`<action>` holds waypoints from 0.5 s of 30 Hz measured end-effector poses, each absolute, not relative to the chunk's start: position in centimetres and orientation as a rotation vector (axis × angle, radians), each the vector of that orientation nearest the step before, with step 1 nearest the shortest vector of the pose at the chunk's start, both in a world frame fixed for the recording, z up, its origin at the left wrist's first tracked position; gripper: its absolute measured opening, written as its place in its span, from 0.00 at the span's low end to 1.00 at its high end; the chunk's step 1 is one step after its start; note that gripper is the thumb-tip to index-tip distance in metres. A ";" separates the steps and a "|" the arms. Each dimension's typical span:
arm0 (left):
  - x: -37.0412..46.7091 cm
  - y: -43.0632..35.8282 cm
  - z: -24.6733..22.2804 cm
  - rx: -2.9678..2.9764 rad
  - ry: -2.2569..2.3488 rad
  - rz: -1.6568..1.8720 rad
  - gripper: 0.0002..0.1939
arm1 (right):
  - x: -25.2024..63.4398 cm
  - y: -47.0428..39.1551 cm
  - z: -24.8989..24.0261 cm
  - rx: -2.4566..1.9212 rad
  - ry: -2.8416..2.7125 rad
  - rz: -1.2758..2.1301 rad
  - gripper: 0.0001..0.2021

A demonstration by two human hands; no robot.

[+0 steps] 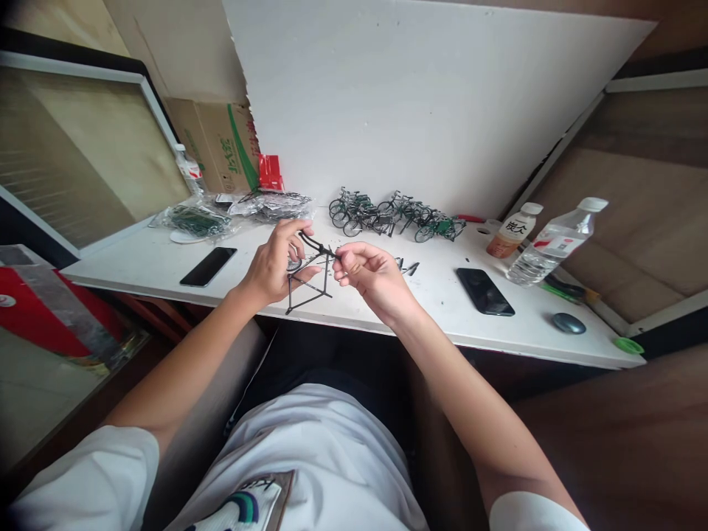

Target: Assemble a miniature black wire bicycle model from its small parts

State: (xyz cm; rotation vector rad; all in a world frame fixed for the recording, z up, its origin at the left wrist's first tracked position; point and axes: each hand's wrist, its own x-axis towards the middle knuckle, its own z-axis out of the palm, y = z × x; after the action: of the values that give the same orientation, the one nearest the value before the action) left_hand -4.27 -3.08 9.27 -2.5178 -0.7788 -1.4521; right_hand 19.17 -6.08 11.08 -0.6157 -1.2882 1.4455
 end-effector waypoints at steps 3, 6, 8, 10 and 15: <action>-4.6 -2.0 8.5 -2.560 -0.841 -1.556 0.39 | 19.8 -5.8 11.4 -0.617 -1.322 1.341 0.22; -4.6 -1.3 8.2 -2.648 -0.846 -1.732 0.34 | 20.3 -5.4 11.6 -0.621 -1.409 1.217 0.21; -4.5 -1.0 8.3 -2.787 -0.877 -1.912 0.31 | 20.5 -5.4 11.6 -0.630 -1.486 1.154 0.21; -4.2 -1.1 8.7 -2.974 -0.978 -2.091 0.29 | 20.4 -5.4 11.6 -0.639 -1.552 1.112 0.22; -2.6 -2.6 9.3 -3.101 -1.287 -2.266 0.37 | 19.8 -5.8 11.4 -0.608 -1.610 1.020 0.20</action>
State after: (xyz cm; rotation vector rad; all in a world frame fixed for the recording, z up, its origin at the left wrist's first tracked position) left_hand -2.57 -2.57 9.31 -3.1005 -1.2869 -2.2665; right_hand 19.80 -5.80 11.44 -0.6083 -1.6096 1.0203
